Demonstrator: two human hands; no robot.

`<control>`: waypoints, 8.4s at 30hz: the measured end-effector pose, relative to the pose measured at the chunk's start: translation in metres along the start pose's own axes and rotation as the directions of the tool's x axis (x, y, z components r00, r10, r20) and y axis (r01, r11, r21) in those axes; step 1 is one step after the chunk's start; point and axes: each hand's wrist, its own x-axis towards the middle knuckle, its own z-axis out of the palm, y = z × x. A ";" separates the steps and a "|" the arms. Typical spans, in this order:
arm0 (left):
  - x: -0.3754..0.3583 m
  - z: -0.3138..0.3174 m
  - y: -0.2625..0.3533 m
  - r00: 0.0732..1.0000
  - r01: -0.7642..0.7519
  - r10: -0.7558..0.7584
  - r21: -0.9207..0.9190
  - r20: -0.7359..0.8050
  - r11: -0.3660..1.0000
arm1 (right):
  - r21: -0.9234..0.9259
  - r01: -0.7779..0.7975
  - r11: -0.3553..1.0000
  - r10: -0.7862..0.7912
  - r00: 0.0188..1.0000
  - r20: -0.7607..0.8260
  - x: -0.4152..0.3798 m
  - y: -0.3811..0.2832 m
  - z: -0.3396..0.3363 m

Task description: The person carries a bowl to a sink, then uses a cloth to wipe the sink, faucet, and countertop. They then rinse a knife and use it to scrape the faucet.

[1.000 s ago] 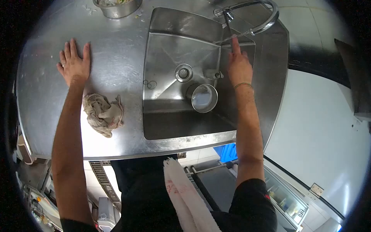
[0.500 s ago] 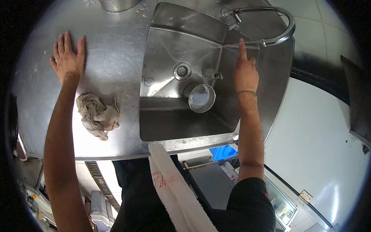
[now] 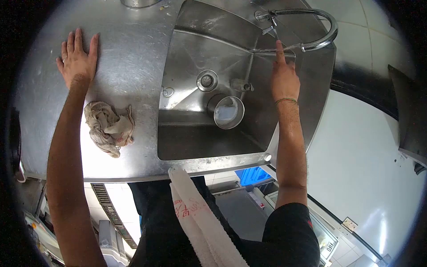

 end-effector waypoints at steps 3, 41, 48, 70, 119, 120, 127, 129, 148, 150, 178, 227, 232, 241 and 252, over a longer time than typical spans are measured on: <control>-0.001 0.000 0.000 1.000 -0.001 0.001 0.001 -0.001 1.000 | 0.008 -0.005 1.000 0.005 1.000 -0.003 0.000 0.001 -0.001; 0.000 0.005 -0.002 0.998 -0.019 0.018 -0.020 -0.056 1.000 | -0.028 -0.017 0.999 0.017 1.000 -0.024 0.006 -0.019 0.014; 0.001 -0.002 0.000 1.000 -0.015 0.017 0.054 -0.026 0.998 | -0.031 -0.020 0.999 0.019 1.000 -0.021 0.009 -0.023 0.016; 0.000 0.000 0.001 1.000 -0.010 0.010 0.020 -0.017 1.000 | -0.004 -0.045 0.999 0.045 0.998 0.032 0.000 -0.032 -0.010; 0.001 -0.032 -0.018 0.980 -0.049 0.093 -0.242 0.174 0.969 | 0.010 -0.282 0.959 0.264 0.908 0.325 0.039 -0.123 -0.096; 0.002 -0.032 -0.019 0.980 -0.049 0.094 -0.244 0.176 0.969 | -0.009 -0.258 0.966 0.250 0.924 0.290 0.040 -0.119 -0.092; 0.004 -0.036 -0.023 0.978 -0.042 0.097 -0.283 0.184 0.958 | 0.065 -0.326 0.943 0.277 0.877 0.392 0.045 -0.134 -0.109; 0.003 -0.039 -0.022 0.977 -0.040 0.099 -0.294 0.190 0.955 | 0.098 -0.349 0.932 0.283 0.869 0.405 0.050 -0.128 -0.109; 0.004 -0.044 -0.028 0.966 -0.018 0.109 -0.360 0.234 0.933 | -0.008 -0.313 0.950 0.295 0.886 0.359 0.052 -0.138 -0.085; 0.005 -0.045 -0.028 0.966 -0.017 0.107 -0.355 0.236 0.935 | -0.031 -0.337 0.941 0.325 0.873 0.365 0.050 -0.143 -0.085; 0.003 -0.042 -0.030 0.975 -0.008 0.099 -0.409 0.201 0.912 | -0.011 -0.242 0.970 0.231 0.909 0.346 0.056 -0.117 -0.075; 0.000 -0.044 -0.019 0.982 -0.016 0.054 -0.204 0.180 0.979 | -0.073 -0.125 0.989 0.138 0.970 0.199 0.009 -0.051 -0.032; -0.002 -0.038 -0.017 0.985 -0.019 0.051 -0.193 0.162 0.981 | -0.094 -0.101 0.990 0.118 0.973 0.196 0.009 -0.054 -0.042; -0.001 -0.038 -0.015 0.988 -0.006 0.028 -0.150 0.150 0.989 | -0.043 -0.084 0.996 0.089 0.987 0.135 0.009 -0.044 -0.038; -0.003 -0.039 -0.015 0.987 -0.008 0.026 -0.117 0.158 0.993 | 0.012 -0.003 1.000 0.001 0.991 0.133 0.024 -0.030 -0.017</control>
